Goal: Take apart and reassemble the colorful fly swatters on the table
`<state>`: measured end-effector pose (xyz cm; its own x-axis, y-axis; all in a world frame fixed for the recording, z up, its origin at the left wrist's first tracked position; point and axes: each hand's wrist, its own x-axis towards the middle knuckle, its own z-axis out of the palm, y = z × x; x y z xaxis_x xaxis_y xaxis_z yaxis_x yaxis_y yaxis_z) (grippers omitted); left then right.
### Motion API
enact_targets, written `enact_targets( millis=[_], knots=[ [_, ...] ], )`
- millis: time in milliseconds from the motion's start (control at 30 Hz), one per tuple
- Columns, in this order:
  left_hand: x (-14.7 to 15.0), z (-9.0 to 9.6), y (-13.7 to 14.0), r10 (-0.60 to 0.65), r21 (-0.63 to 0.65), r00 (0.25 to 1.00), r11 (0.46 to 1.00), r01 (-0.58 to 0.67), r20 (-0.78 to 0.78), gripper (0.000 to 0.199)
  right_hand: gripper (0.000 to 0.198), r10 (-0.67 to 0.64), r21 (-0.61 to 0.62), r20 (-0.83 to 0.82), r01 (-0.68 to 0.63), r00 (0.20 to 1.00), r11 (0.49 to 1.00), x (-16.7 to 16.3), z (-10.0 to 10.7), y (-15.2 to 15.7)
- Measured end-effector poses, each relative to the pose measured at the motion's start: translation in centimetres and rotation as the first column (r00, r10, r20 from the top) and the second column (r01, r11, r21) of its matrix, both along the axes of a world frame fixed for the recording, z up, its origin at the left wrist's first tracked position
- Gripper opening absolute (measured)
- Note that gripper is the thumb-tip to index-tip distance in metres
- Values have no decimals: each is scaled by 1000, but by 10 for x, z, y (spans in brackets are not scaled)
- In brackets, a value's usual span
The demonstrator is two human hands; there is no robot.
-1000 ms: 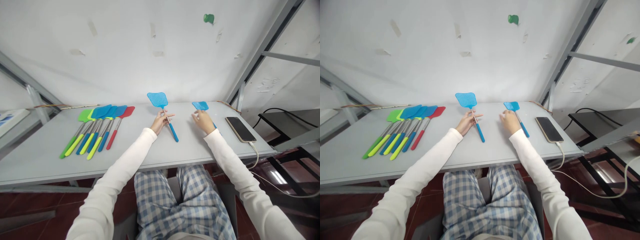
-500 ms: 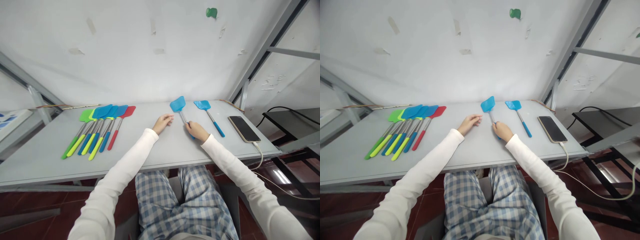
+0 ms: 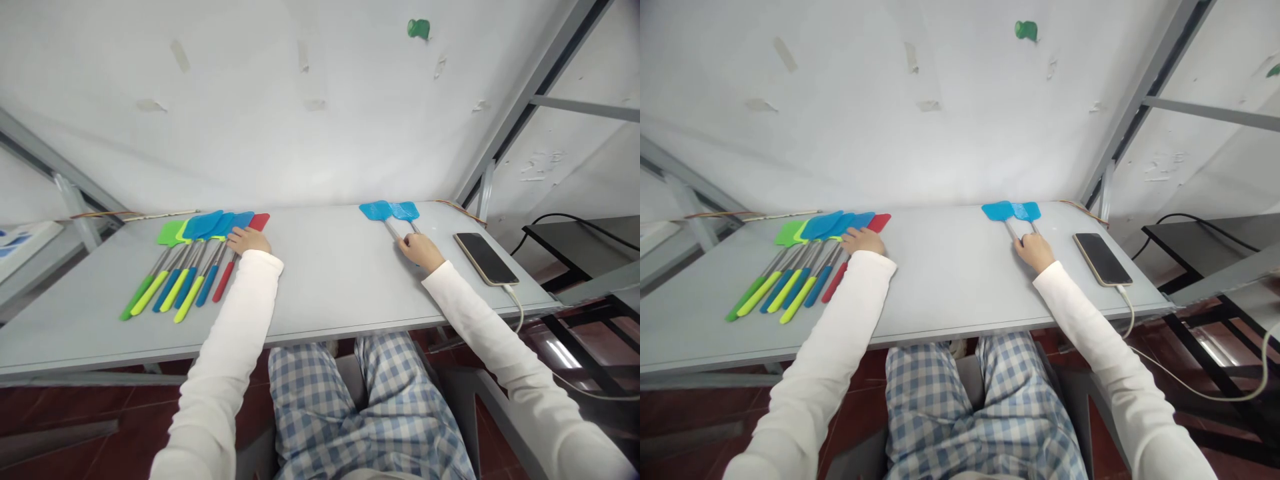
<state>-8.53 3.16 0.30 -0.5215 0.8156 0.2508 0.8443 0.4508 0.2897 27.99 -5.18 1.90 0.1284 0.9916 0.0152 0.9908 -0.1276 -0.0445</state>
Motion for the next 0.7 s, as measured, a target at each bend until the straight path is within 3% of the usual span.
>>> enact_targets(
  millis=[167, 400, 600, 700],
  knots=[
    [-7, -1, 1, 49, 4, 999, 999, -49, 5, 47, 51, -84, 106, 107, 72, 991, 992, 4, -8, -5],
    [-8, 5, 0, -5, -133, 997, 991, -4, -71, 47, 52, -194, 70, 126, 186, 973, 980, 22, -9, -7],
    [6, 7, -2, -24, -123, 997, 992, 15, -75, 44, 48, -109, 52, 98, 104, 989, 993, 25, -5, -10],
    [15, 7, -5, -88, -102, 996, 991, 87, -13, 42, 51, -80, 36, 102, 76, 992, 996, 22, -5, -13]
  ],
)
